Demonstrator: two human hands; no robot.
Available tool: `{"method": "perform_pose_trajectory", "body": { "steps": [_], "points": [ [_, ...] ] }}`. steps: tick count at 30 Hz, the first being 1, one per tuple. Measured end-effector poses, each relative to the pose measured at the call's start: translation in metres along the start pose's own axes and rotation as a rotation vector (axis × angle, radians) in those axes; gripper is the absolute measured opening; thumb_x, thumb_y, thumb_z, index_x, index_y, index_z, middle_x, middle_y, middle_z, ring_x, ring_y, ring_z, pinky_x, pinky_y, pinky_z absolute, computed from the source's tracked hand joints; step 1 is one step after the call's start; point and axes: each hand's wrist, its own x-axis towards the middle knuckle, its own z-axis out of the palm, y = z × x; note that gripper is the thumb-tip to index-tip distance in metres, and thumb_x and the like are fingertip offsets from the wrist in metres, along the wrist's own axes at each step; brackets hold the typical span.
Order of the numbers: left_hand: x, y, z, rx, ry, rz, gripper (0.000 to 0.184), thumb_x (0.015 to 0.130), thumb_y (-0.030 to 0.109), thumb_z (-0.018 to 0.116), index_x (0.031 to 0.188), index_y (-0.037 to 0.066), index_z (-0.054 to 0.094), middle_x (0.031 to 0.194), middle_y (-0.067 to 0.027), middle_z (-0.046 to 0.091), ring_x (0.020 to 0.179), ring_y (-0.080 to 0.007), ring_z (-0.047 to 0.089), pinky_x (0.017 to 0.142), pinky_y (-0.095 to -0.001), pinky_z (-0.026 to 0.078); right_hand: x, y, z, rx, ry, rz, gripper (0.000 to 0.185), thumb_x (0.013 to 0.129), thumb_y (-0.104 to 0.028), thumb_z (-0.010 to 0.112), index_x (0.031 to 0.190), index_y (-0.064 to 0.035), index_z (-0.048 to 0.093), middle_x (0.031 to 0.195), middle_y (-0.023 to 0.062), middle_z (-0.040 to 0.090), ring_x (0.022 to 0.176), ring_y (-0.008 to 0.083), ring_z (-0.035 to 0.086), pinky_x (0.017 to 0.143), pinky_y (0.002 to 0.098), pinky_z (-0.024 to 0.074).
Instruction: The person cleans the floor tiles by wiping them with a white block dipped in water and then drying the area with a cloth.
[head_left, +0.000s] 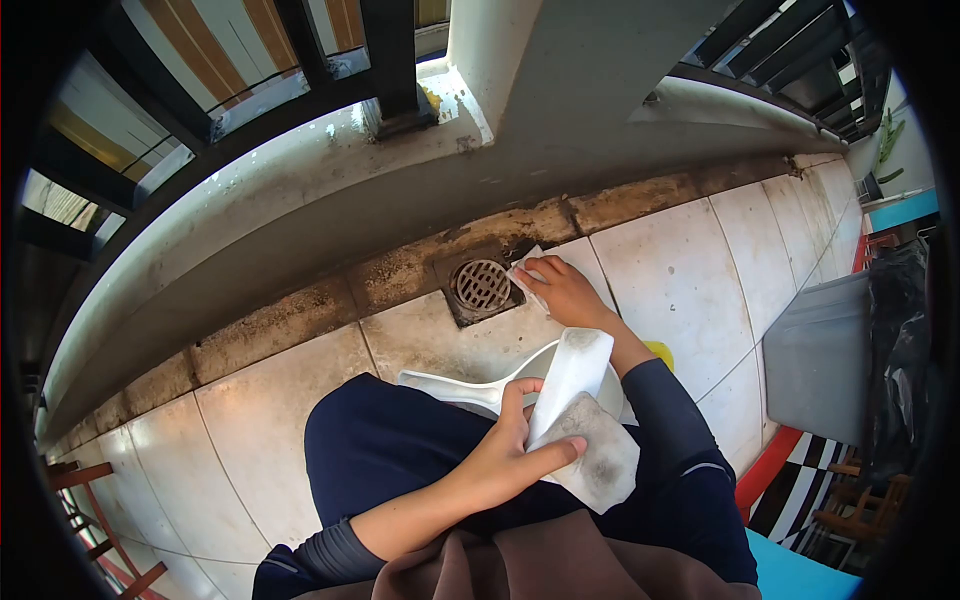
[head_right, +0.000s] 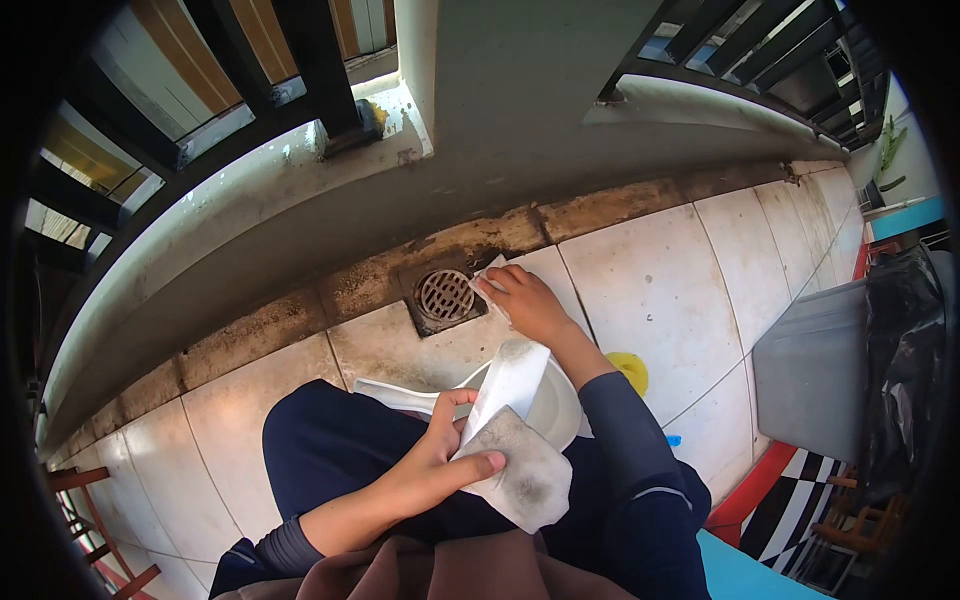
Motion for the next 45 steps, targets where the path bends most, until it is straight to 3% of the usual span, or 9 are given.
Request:
{"method": "perform_pose_trajectory", "body": {
  "steps": [5, 10, 19, 28, 37, 45],
  "points": [
    [-0.002, -0.002, -0.001, 0.045, -0.037, -0.082, 0.068, 0.083, 0.023, 0.065, 0.122, 0.000, 0.014, 0.107, -0.0192, 0.049, 0.096, -0.0178, 0.052, 0.076, -0.0275, 0.046, 0.002, -0.006, 0.001, 0.053, -0.016, 0.045, 0.058, 0.067, 0.003, 0.056, 0.124, -0.0109, 0.051, 0.121, 0.0048, 0.048, 0.113, 0.0236, 0.043, 0.091, 0.0338, 0.0434],
    [-0.002, -0.006, 0.001, 0.067, -0.051, 0.002, 0.067, 0.082, 0.023, 0.066, 0.121, 0.001, 0.016, 0.108, -0.0195, 0.048, 0.098, -0.0184, 0.051, 0.076, -0.0279, 0.046, -0.037, -0.006, 0.009, 0.054, 0.013, 0.002, 0.049, 0.074, -0.012, 0.055, 0.123, -0.0121, 0.052, 0.122, 0.0056, 0.048, 0.114, 0.0247, 0.043, 0.092, 0.0349, 0.0422],
    [0.000, -0.005, -0.002, 0.040, -0.047, -0.018, 0.067, 0.082, 0.022, 0.066, 0.121, 0.001, 0.016, 0.107, -0.0193, 0.048, 0.098, -0.0185, 0.051, 0.077, -0.0276, 0.046, -0.002, -0.002, 0.004, 0.030, 0.010, 0.108, 0.052, 0.071, 0.002, 0.050, 0.122, -0.0104, 0.053, 0.122, 0.0057, 0.048, 0.113, 0.0237, 0.044, 0.090, 0.0346, 0.0427],
    [-0.006, -0.004, -0.001, 0.021, -0.054, 0.014, 0.066, 0.083, 0.021, 0.066, 0.122, 0.002, 0.016, 0.109, -0.0200, 0.048, 0.098, -0.0186, 0.051, 0.077, -0.0276, 0.045, -0.036, -0.013, 0.008, 0.062, 0.052, 0.120, 0.051, 0.073, -0.001, 0.051, 0.123, -0.0114, 0.053, 0.121, 0.0059, 0.049, 0.113, 0.0239, 0.044, 0.091, 0.0355, 0.0426],
    [-0.004, -0.002, -0.001, 0.029, -0.050, -0.011, 0.067, 0.083, 0.021, 0.065, 0.122, 0.002, 0.015, 0.108, -0.0194, 0.049, 0.098, -0.0181, 0.050, 0.077, -0.0276, 0.045, -0.006, -0.002, 0.009, 0.042, 0.042, 0.140, 0.050, 0.073, -0.001, 0.050, 0.122, -0.0092, 0.053, 0.122, 0.0061, 0.048, 0.113, 0.0253, 0.043, 0.092, 0.0352, 0.0410],
    [-0.004, -0.003, 0.001, 0.026, -0.064, -0.026, 0.068, 0.082, 0.021, 0.065, 0.123, 0.002, 0.014, 0.108, -0.0192, 0.049, 0.097, -0.0183, 0.050, 0.077, -0.0274, 0.045, -0.037, -0.016, 0.008, 0.020, 0.056, 0.074, 0.049, 0.076, -0.010, 0.050, 0.125, -0.0064, 0.049, 0.128, 0.0045, 0.045, 0.115, 0.0231, 0.041, 0.095, 0.0366, 0.0386]
  ]
}}
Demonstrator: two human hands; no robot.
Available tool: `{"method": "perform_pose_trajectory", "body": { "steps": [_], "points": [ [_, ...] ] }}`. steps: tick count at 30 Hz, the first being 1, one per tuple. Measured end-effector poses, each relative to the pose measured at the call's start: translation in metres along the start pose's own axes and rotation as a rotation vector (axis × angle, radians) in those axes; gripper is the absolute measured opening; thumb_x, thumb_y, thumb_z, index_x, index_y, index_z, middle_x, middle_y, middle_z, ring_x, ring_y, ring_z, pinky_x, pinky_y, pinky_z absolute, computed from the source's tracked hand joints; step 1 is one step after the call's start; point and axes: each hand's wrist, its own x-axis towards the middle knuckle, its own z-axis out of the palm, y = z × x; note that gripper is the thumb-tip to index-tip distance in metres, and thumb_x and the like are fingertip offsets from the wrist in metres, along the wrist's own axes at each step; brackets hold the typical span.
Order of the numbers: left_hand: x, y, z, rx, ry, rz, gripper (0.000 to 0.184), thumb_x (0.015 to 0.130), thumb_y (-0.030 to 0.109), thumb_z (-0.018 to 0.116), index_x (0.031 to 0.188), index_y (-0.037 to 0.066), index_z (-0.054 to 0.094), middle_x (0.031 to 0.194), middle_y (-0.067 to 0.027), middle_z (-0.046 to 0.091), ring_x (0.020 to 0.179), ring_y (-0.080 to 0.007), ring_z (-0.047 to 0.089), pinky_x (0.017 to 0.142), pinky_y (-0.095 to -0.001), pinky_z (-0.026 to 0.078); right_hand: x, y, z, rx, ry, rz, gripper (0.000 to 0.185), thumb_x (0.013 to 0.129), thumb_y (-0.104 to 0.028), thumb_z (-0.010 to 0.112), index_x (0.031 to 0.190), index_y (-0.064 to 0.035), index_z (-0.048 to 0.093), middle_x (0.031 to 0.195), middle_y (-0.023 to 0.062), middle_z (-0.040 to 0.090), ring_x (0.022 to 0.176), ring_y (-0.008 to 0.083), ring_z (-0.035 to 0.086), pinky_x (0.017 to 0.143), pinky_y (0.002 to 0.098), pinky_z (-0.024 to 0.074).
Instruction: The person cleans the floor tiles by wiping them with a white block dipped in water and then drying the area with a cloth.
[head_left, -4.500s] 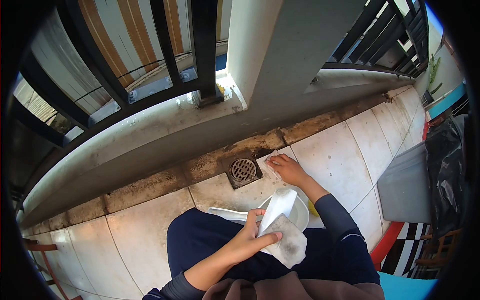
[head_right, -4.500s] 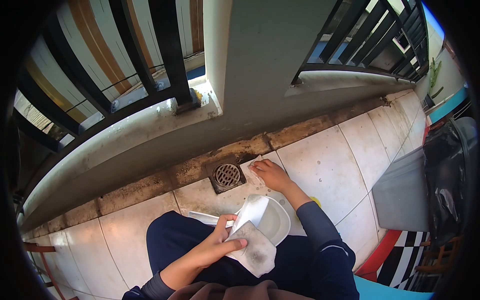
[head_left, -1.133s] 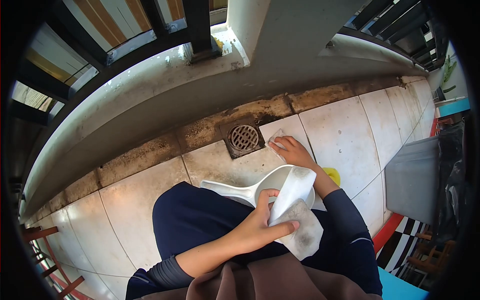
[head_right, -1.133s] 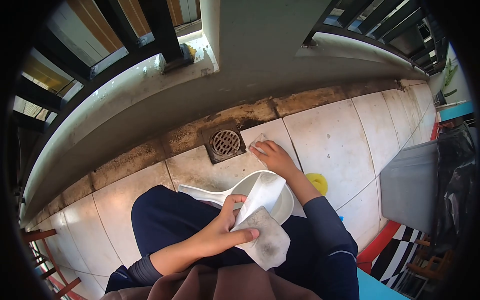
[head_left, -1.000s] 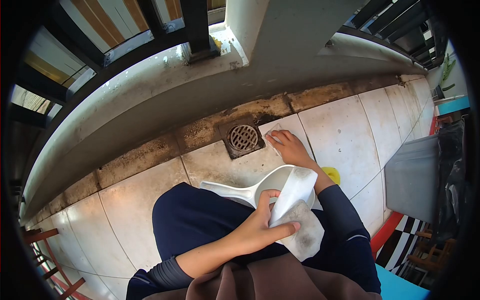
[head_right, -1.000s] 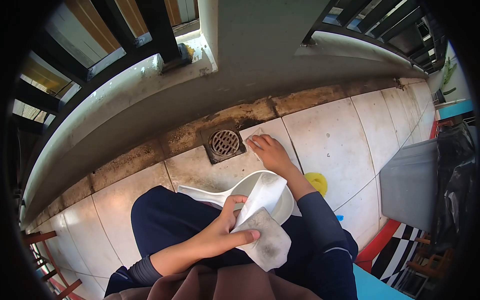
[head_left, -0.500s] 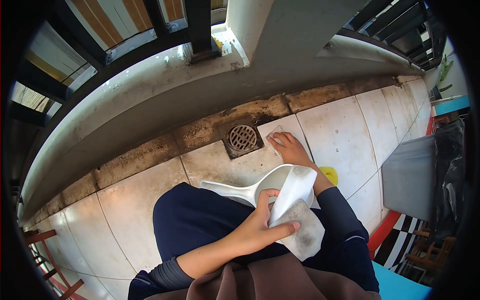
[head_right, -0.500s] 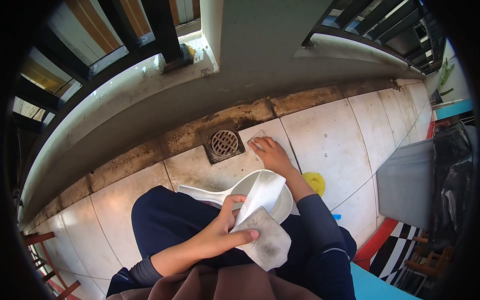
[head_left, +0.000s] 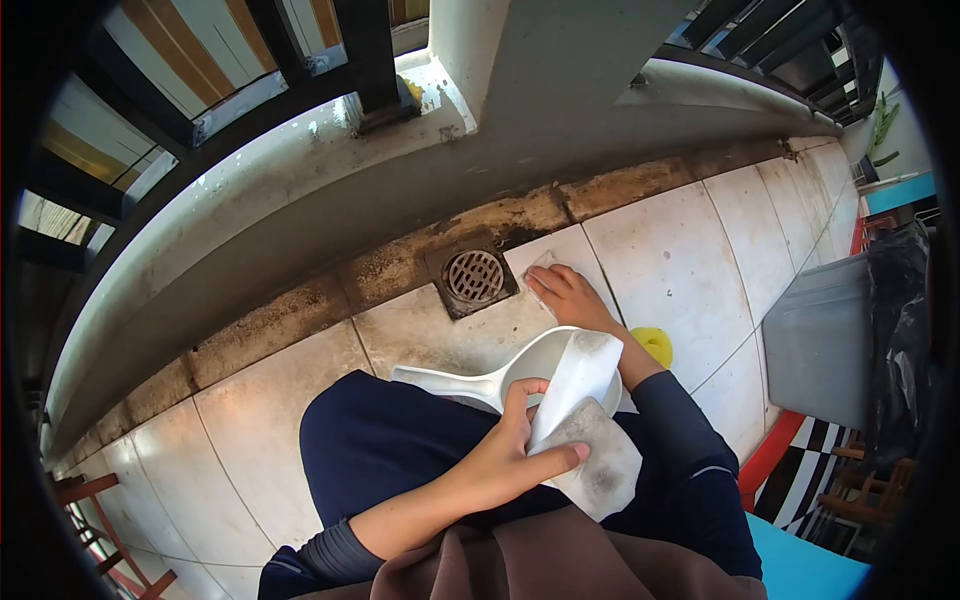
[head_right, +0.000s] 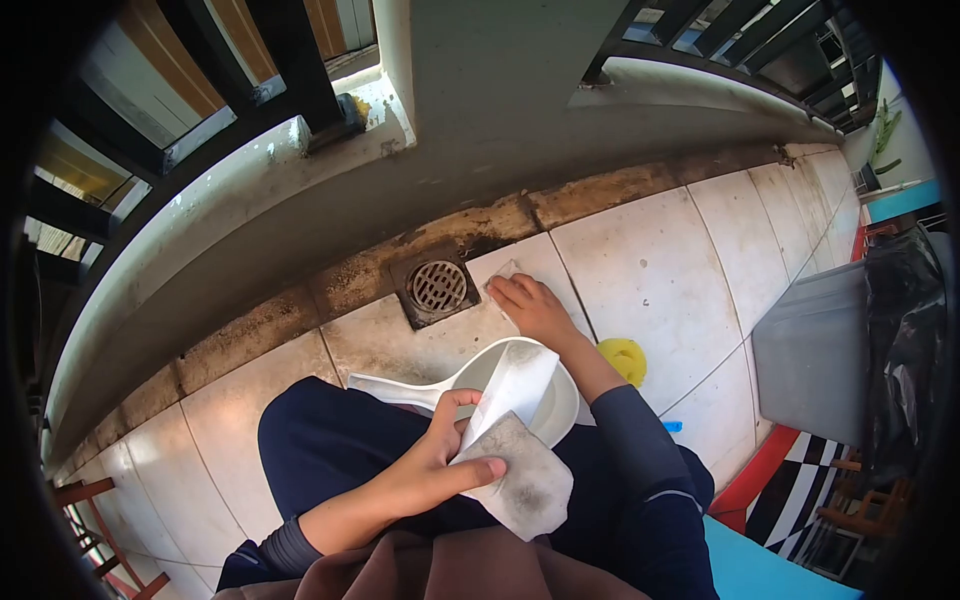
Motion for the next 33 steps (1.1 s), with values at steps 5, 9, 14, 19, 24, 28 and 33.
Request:
{"method": "perform_pose_trajectory", "body": {
  "steps": [5, 9, 14, 19, 24, 28, 33],
  "points": [
    [0.001, 0.000, -0.002, 0.004, 0.004, -0.033, 0.068, 0.083, 0.020, 0.065, 0.123, 0.003, 0.014, 0.108, -0.0183, 0.049, 0.097, -0.0174, 0.050, 0.077, -0.0270, 0.045, 0.006, 0.014, 0.002, -0.066, 0.018, 0.034, 0.050, 0.074, -0.007, 0.051, 0.124, -0.0039, 0.049, 0.130, 0.0041, 0.044, 0.113, 0.0238, 0.042, 0.092, 0.0362, 0.0393],
    [0.000, 0.001, -0.002, -0.026, 0.019, -0.017, 0.067, 0.083, 0.019, 0.065, 0.124, 0.004, 0.013, 0.108, -0.0175, 0.049, 0.097, -0.0167, 0.050, 0.078, -0.0264, 0.044, 0.018, 0.040, 0.008, -0.091, 0.102, 0.195, 0.048, 0.073, -0.001, 0.051, 0.121, -0.0035, 0.051, 0.128, 0.0045, 0.047, 0.110, 0.0240, 0.044, 0.089, 0.0361, 0.0404],
    [0.001, 0.006, 0.000, -0.042, 0.013, -0.005, 0.067, 0.083, 0.019, 0.065, 0.124, 0.004, 0.013, 0.109, -0.0176, 0.049, 0.097, -0.0170, 0.050, 0.079, -0.0269, 0.044, 0.020, 0.025, 0.010, 0.038, 0.090, 0.148, 0.052, 0.073, 0.003, 0.049, 0.123, -0.0074, 0.052, 0.130, 0.0021, 0.047, 0.111, 0.0245, 0.043, 0.093, 0.0355, 0.0398],
    [0.001, 0.003, -0.002, -0.028, 0.025, -0.026, 0.068, 0.083, 0.018, 0.065, 0.125, 0.004, 0.013, 0.109, -0.0179, 0.048, 0.098, -0.0174, 0.050, 0.080, -0.0273, 0.044, 0.025, 0.012, 0.009, 0.058, 0.008, 0.036, 0.059, 0.071, 0.004, 0.051, 0.127, -0.0116, 0.049, 0.134, 0.0011, 0.044, 0.115, 0.0248, 0.042, 0.095, 0.0360, 0.0395],
    [-0.001, 0.006, -0.001, -0.046, 0.029, -0.025, 0.068, 0.083, 0.017, 0.064, 0.125, 0.004, 0.013, 0.109, -0.0173, 0.048, 0.098, -0.0170, 0.050, 0.079, -0.0268, 0.044, 0.021, 0.022, 0.005, -0.111, 0.043, 0.080, 0.058, 0.071, 0.002, 0.051, 0.127, -0.0137, 0.049, 0.131, 0.0049, 0.045, 0.114, 0.0253, 0.043, 0.093, 0.0365, 0.0407],
    [-0.002, 0.005, -0.002, -0.041, 0.020, -0.021, 0.068, 0.083, 0.017, 0.064, 0.125, 0.004, 0.013, 0.108, -0.0166, 0.048, 0.097, -0.0165, 0.050, 0.078, -0.0266, 0.044, 0.020, 0.018, 0.012, -0.086, 0.142, 0.148, 0.056, 0.070, 0.005, 0.051, 0.124, -0.0115, 0.051, 0.130, 0.0071, 0.045, 0.112, 0.0272, 0.043, 0.091, 0.0364, 0.0416],
    [-0.004, 0.003, -0.004, -0.062, 0.018, -0.001, 0.066, 0.084, 0.017, 0.063, 0.124, 0.003, 0.013, 0.108, -0.0163, 0.049, 0.096, -0.0161, 0.051, 0.079, -0.0275, 0.044, 0.022, 0.023, 0.017, -0.160, 0.198, 0.294, 0.051, 0.072, 0.000, 0.052, 0.121, -0.0124, 0.054, 0.130, 0.0063, 0.044, 0.110, 0.0253, 0.044, 0.087, 0.0365, 0.0425]
  ]
}}
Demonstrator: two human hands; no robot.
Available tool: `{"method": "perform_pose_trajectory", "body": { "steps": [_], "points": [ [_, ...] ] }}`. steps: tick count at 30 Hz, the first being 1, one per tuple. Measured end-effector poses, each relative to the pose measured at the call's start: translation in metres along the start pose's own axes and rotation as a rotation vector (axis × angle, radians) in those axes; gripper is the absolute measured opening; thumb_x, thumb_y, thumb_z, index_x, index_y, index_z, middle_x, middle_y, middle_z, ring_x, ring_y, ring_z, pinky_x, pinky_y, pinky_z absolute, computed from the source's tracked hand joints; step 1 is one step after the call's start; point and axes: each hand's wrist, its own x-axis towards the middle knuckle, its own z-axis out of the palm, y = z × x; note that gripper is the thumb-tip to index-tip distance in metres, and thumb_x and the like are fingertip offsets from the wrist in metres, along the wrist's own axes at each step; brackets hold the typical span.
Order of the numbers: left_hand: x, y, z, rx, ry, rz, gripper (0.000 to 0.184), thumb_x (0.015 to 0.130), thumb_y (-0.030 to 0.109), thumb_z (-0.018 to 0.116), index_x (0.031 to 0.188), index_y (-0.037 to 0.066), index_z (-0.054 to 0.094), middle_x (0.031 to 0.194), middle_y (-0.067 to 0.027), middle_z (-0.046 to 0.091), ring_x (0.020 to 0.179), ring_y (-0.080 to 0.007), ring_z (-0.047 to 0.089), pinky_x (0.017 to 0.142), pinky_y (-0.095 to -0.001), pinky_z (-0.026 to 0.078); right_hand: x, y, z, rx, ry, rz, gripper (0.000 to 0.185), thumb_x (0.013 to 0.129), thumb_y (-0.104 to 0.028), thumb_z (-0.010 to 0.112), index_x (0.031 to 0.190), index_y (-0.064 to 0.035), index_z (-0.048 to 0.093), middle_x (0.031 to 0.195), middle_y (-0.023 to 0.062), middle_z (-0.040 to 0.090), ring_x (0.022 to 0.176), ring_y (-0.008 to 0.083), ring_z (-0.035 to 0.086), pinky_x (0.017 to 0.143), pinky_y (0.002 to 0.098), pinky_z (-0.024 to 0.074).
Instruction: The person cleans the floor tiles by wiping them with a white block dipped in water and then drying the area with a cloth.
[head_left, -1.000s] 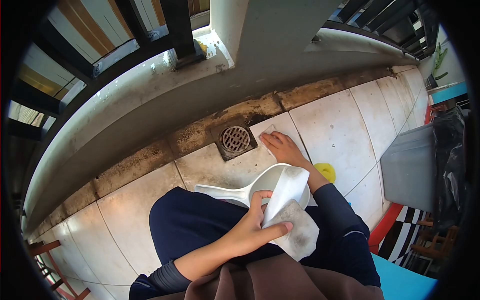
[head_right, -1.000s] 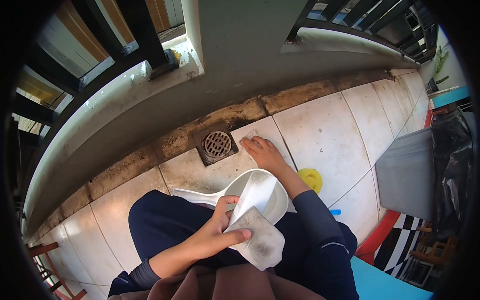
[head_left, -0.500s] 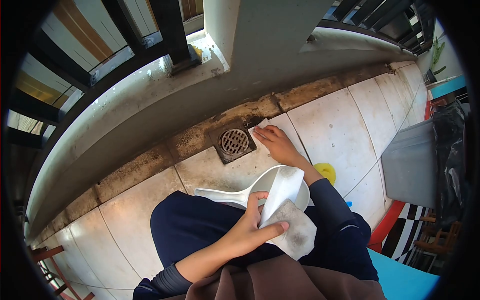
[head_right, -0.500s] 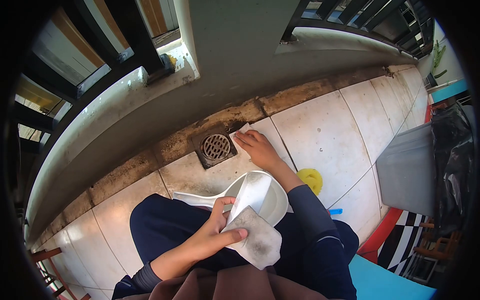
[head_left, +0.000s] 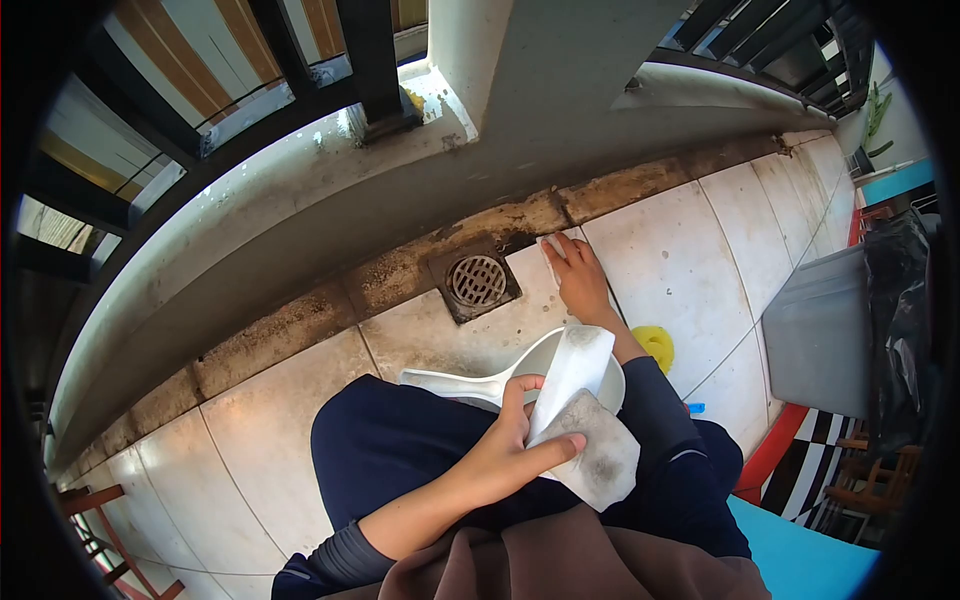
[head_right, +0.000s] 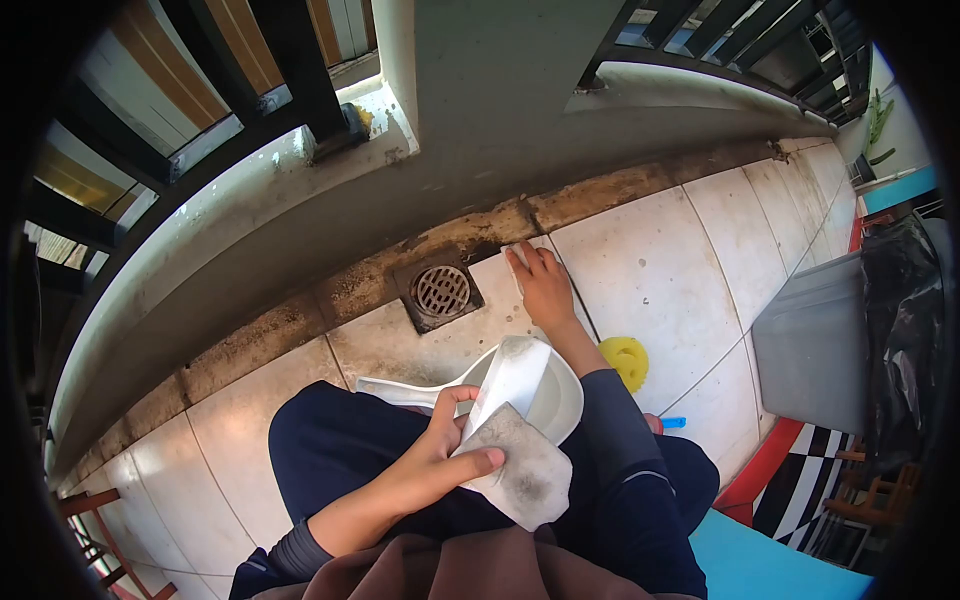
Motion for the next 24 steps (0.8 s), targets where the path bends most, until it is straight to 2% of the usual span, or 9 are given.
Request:
{"method": "perform_pose_trajectory", "body": {
  "steps": [3, 9, 14, 18, 21, 24],
  "points": [
    [-0.001, 0.001, -0.001, -0.001, -0.001, 0.008, 0.065, 0.084, 0.017, 0.063, 0.124, 0.003, 0.014, 0.108, -0.0169, 0.049, 0.097, -0.0165, 0.051, 0.079, -0.0279, 0.045, 0.003, 0.001, -0.007, -0.038, -0.066, -0.004, 0.052, 0.071, -0.001, 0.053, 0.121, -0.0094, 0.053, 0.131, 0.0059, 0.044, 0.110, 0.0250, 0.044, 0.089, 0.0362, 0.0410],
    [0.003, 0.001, 0.000, 0.032, -0.024, 0.004, 0.066, 0.083, 0.018, 0.064, 0.124, 0.003, 0.014, 0.108, -0.0175, 0.049, 0.097, -0.0170, 0.051, 0.079, -0.0278, 0.045, -0.001, -0.013, -0.005, 0.069, -0.158, -0.298, 0.052, 0.071, -0.002, 0.052, 0.123, -0.0035, 0.049, 0.131, 0.0043, 0.044, 0.113, 0.0239, 0.042, 0.093, 0.0360, 0.0374],
    [0.001, 0.001, 0.000, 0.023, -0.001, 0.003, 0.066, 0.083, 0.018, 0.064, 0.124, 0.003, 0.014, 0.109, -0.0176, 0.049, 0.097, -0.0169, 0.051, 0.080, -0.0280, 0.044, 0.000, 0.000, -0.014, -0.037, -0.086, -0.265, 0.049, 0.073, -0.005, 0.051, 0.121, -0.0049, 0.051, 0.127, 0.0007, 0.048, 0.109, 0.0213, 0.045, 0.086, 0.0333, 0.0410],
    [0.002, 0.001, 0.000, 0.020, -0.005, 0.001, 0.066, 0.083, 0.017, 0.064, 0.124, 0.003, 0.014, 0.109, -0.0176, 0.049, 0.097, -0.0172, 0.051, 0.080, -0.0281, 0.044, -0.005, 0.029, -0.007, -0.084, -0.042, -0.061, 0.047, 0.072, -0.003, 0.051, 0.119, -0.0042, 0.053, 0.126, 0.0013, 0.049, 0.105, 0.0222, 0.046, 0.084, 0.0351, 0.0412],
    [0.003, 0.003, 0.004, -0.003, -0.005, 0.008, 0.066, 0.083, 0.017, 0.064, 0.124, 0.003, 0.014, 0.109, -0.0177, 0.049, 0.098, -0.0175, 0.052, 0.081, -0.0283, 0.045, -0.006, 0.020, -0.005, -0.069, -0.054, -0.029, 0.048, 0.072, -0.002, 0.051, 0.119, -0.0045, 0.053, 0.125, 0.0015, 0.049, 0.108, 0.0221, 0.045, 0.085, 0.0366, 0.0402],
    [0.003, 0.003, 0.004, 0.017, -0.022, 0.009, 0.066, 0.083, 0.018, 0.064, 0.124, 0.002, 0.014, 0.110, -0.0177, 0.049, 0.098, -0.0177, 0.052, 0.080, -0.0283, 0.045, -0.009, 0.003, -0.007, 0.029, -0.092, -0.199, 0.049, 0.071, -0.002, 0.051, 0.120, -0.0049, 0.052, 0.125, 0.0019, 0.049, 0.110, 0.0215, 0.044, 0.086, 0.0371, 0.0392]
  ]
}}
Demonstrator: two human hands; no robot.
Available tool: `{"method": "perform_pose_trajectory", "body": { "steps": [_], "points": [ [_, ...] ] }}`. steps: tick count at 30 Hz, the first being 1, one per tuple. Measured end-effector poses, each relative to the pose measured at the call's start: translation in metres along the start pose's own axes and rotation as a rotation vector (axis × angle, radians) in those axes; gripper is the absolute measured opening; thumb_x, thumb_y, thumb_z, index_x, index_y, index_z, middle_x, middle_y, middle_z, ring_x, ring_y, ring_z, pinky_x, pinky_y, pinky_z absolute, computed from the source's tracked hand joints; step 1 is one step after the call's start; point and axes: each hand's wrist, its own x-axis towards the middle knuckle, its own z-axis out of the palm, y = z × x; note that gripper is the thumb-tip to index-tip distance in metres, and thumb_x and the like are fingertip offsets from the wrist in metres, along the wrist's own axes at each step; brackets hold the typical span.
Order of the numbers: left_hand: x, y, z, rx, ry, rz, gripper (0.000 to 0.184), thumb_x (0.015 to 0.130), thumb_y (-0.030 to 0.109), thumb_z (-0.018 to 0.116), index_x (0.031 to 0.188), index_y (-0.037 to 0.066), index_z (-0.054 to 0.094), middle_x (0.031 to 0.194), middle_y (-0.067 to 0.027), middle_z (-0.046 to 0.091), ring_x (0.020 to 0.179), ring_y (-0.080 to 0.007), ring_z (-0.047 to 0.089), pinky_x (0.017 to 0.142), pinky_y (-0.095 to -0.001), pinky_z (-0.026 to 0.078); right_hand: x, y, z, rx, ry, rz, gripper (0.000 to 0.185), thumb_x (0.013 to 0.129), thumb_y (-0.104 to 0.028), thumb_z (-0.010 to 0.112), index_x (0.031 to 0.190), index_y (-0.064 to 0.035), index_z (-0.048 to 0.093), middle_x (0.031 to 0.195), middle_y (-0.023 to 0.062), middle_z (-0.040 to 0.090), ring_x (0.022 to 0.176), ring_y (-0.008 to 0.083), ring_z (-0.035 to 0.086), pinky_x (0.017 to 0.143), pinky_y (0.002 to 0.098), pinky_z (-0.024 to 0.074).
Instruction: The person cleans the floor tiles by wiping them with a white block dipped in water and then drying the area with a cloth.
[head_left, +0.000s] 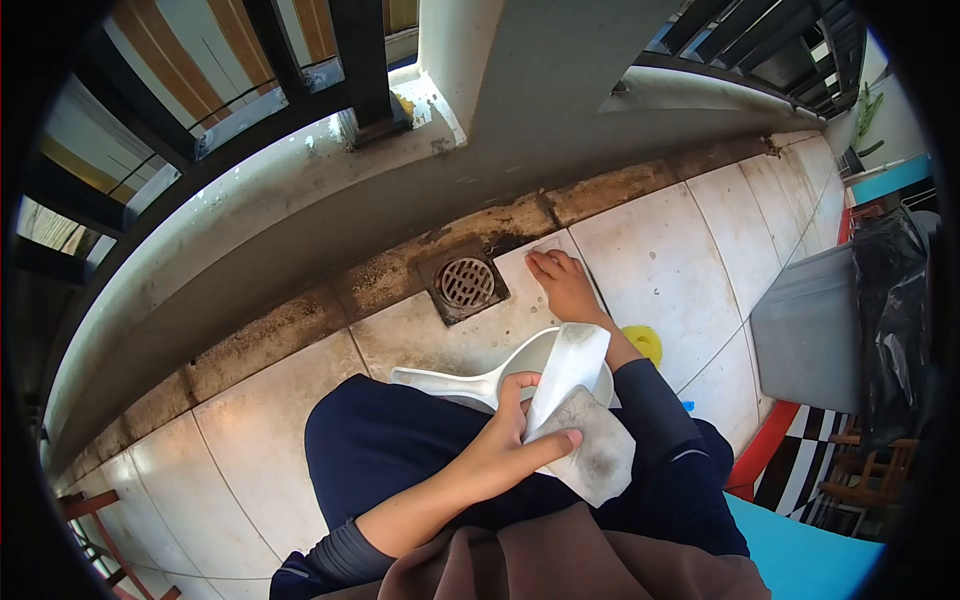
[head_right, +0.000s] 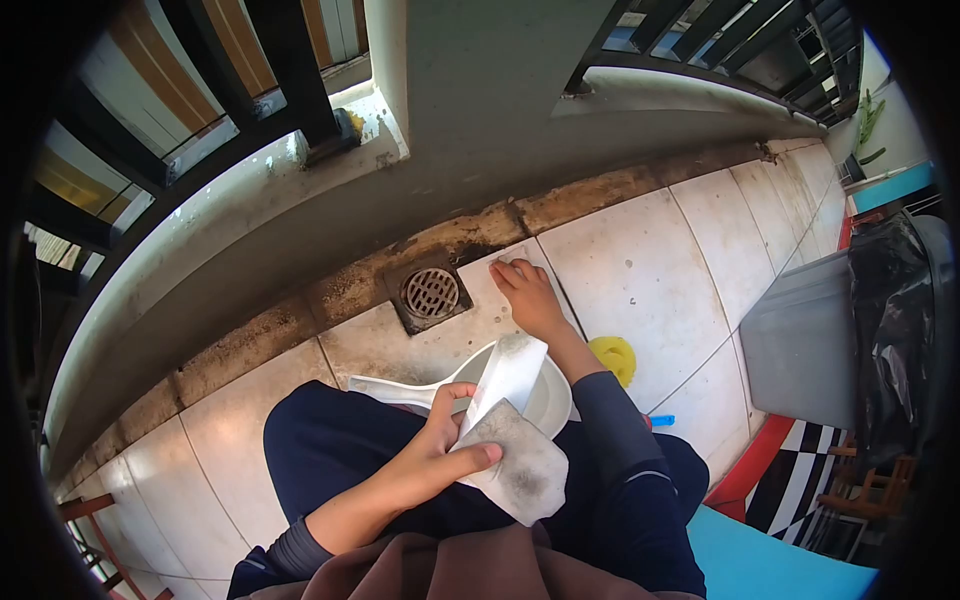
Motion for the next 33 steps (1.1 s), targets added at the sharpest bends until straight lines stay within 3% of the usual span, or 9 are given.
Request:
{"method": "perform_pose_trajectory", "body": {
  "steps": [6, 13, 20, 27, 33],
  "points": [
    [-0.003, 0.001, -0.003, 0.006, 0.032, -0.016, 0.067, 0.083, 0.018, 0.064, 0.124, 0.002, 0.014, 0.109, -0.0177, 0.049, 0.098, -0.0173, 0.051, 0.080, -0.0279, 0.044, 0.000, 0.005, -0.021, -0.028, -0.069, -0.114, 0.049, 0.074, -0.004, 0.049, 0.122, -0.0060, 0.051, 0.124, 0.0023, 0.049, 0.111, 0.0212, 0.044, 0.087, 0.0345, 0.0392],
    [-0.001, -0.001, -0.002, 0.006, 0.000, -0.010, 0.068, 0.083, 0.018, 0.064, 0.125, 0.002, 0.013, 0.109, -0.0180, 0.049, 0.099, -0.0174, 0.051, 0.081, -0.0279, 0.044, -0.009, 0.025, -0.006, -0.078, 0.011, 0.181, 0.047, 0.073, -0.005, 0.050, 0.121, -0.0069, 0.053, 0.123, 0.0022, 0.050, 0.109, 0.0220, 0.045, 0.087, 0.0365, 0.0392],
    [-0.002, 0.000, -0.001, -0.013, 0.014, -0.007, 0.068, 0.083, 0.017, 0.064, 0.125, 0.002, 0.013, 0.109, -0.0178, 0.049, 0.100, -0.0175, 0.051, 0.082, -0.0282, 0.044, -0.005, -0.005, -0.008, 0.099, -0.035, -0.094, 0.050, 0.072, -0.004, 0.051, 0.122, -0.0095, 0.053, 0.124, 0.0022, 0.050, 0.111, 0.0227, 0.044, 0.089, 0.0364, 0.0387],
    [-0.001, 0.002, -0.002, 0.002, 0.029, -0.011, 0.067, 0.083, 0.017, 0.064, 0.125, 0.002, 0.013, 0.109, -0.0178, 0.049, 0.099, -0.0175, 0.051, 0.082, -0.0278, 0.044, 0.005, 0.022, -0.008, -0.039, -0.002, 0.245, 0.049, 0.072, -0.001, 0.051, 0.121, -0.0093, 0.053, 0.124, 0.0019, 0.048, 0.112, 0.0222, 0.043, 0.088, 0.0365, 0.0392],
    [0.001, 0.002, 0.000, -0.010, 0.014, -0.021, 0.068, 0.083, 0.018, 0.064, 0.125, 0.001, 0.013, 0.109, -0.0177, 0.049, 0.098, -0.0174, 0.051, 0.081, -0.0280, 0.044, 0.015, -0.005, -0.009, 0.114, -0.064, 0.000, 0.051, 0.072, 0.000, 0.052, 0.122, -0.0107, 0.053, 0.126, 0.0021, 0.047, 0.114, 0.0227, 0.041, 0.092, 0.0370, 0.0360]
  ]
}}
